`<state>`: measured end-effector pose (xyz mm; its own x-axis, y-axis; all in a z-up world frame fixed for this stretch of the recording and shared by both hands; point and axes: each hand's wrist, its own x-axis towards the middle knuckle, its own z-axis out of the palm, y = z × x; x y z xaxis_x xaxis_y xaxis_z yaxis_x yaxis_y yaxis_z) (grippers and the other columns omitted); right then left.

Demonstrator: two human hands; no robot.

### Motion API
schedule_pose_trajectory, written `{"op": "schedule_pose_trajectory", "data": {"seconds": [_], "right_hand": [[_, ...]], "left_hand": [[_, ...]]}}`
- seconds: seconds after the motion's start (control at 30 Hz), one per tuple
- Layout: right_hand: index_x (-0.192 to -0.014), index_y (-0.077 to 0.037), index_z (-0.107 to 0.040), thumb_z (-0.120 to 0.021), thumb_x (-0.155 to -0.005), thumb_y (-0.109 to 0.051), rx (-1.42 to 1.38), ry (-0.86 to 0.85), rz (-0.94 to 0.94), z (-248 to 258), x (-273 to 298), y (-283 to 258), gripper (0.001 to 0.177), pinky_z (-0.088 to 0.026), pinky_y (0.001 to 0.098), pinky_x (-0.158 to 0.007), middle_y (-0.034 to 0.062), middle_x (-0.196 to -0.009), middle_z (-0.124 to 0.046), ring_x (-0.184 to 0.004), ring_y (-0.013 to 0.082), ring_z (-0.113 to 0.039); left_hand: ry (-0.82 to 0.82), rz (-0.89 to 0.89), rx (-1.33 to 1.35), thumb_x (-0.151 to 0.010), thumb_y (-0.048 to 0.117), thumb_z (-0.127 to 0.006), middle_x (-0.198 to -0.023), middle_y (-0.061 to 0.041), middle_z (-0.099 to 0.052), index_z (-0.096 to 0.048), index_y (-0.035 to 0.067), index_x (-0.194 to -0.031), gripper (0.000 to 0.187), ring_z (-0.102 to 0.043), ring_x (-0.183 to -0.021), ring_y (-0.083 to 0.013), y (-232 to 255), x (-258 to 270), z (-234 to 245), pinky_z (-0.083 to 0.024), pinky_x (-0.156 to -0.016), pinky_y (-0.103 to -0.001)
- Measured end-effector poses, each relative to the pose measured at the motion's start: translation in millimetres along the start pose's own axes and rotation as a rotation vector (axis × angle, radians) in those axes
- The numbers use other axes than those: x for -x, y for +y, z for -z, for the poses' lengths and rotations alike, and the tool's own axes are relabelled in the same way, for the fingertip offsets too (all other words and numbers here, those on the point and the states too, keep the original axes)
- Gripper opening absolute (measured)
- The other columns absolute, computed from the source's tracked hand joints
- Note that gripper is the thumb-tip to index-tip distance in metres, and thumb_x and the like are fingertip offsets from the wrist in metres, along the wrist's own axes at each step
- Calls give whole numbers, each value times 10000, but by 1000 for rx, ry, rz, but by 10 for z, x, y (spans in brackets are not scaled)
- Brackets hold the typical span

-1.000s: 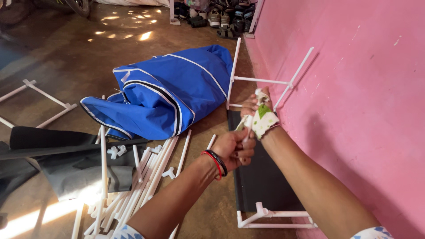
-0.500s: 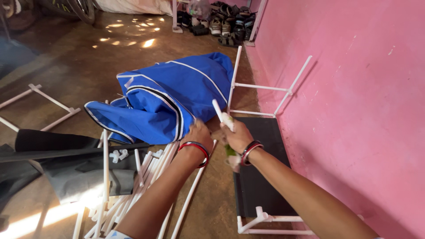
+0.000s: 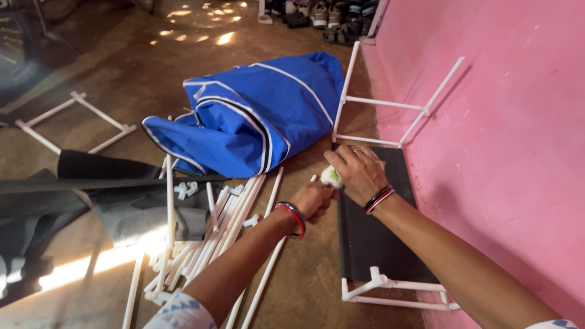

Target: The person assembles a white PVC pipe frame by inserting pipe segments into T-joints and connecting them to a black mat. The person uses a cloth to wipe the pipes while assembling the frame.

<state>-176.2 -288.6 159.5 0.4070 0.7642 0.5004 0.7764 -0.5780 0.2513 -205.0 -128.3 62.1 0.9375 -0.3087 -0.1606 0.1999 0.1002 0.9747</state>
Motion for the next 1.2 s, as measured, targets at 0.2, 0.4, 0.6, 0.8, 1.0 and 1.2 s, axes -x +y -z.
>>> {"op": "schedule_pose_trajectory", "data": {"seconds": [0.2, 0.4, 0.6, 0.8, 1.0, 1.2], "right_hand": [[-1025, -154, -689, -668, -850, -140, -17, -6, -8, -80, 34, 162, 176, -515, 442, -897, 43, -989, -663, -1022, 295, -636], [-930, -152, -700, -652, -800, -111, 132, -17, -61, -206, 68, -11, 145, -545, 461, -863, 43, -1343, -657, -1366, 252, -545], [-970, -146, -724, -626, -876, -134, -27, -176, -203, -261, 32, 107, 137, -560, 460, -859, 57, -1441, -597, -1387, 253, -506], [-973, -165, -729, -669, -817, -120, 86, -104, -180, -206, 18, 62, 172, -562, 435, -922, 62, -1446, -590, -1401, 262, -491], [-980, -202, -770, -703, -863, -179, -171, -211, -237, -570, 202, 366, 136, -580, 412, -840, 42, -1092, -714, -1072, 276, -664], [-940, -39, -710, -771, -817, -176, -1164, 125, -1075, -924, 547, 1458, 194, -591, 409, -731, 85, -841, -728, -769, 262, -711]], "left_hand": [[-178, 315, 443, -1061, 278, -423, -593, 88, -290, -500, 132, -884, 242, -212, -448, -58, 19, 81, -21, -158, -424, -269], [-164, 300, 348, -1035, 209, -395, -606, 79, -306, -479, 145, -858, 206, -225, -442, -55, 61, 22, -56, -157, -402, -266], [-85, 318, 113, -1033, 271, -427, -600, 60, -312, -470, 119, -845, 245, -251, -447, -72, 58, 50, 48, -178, -408, -284], [-59, 310, 77, -978, 208, -483, -580, 57, -303, -472, 123, -848, 155, -247, -431, -75, 276, 82, -38, -171, -400, -292], [-36, 260, -145, -978, 227, -511, -597, 24, -388, -528, 77, -878, 181, -334, -440, -101, 299, 181, 51, -255, -398, -320], [115, 184, -210, -932, 165, -505, -635, -21, -479, -620, 111, -980, 136, -442, -448, -148, 147, 103, 204, -375, -408, -354]]}}
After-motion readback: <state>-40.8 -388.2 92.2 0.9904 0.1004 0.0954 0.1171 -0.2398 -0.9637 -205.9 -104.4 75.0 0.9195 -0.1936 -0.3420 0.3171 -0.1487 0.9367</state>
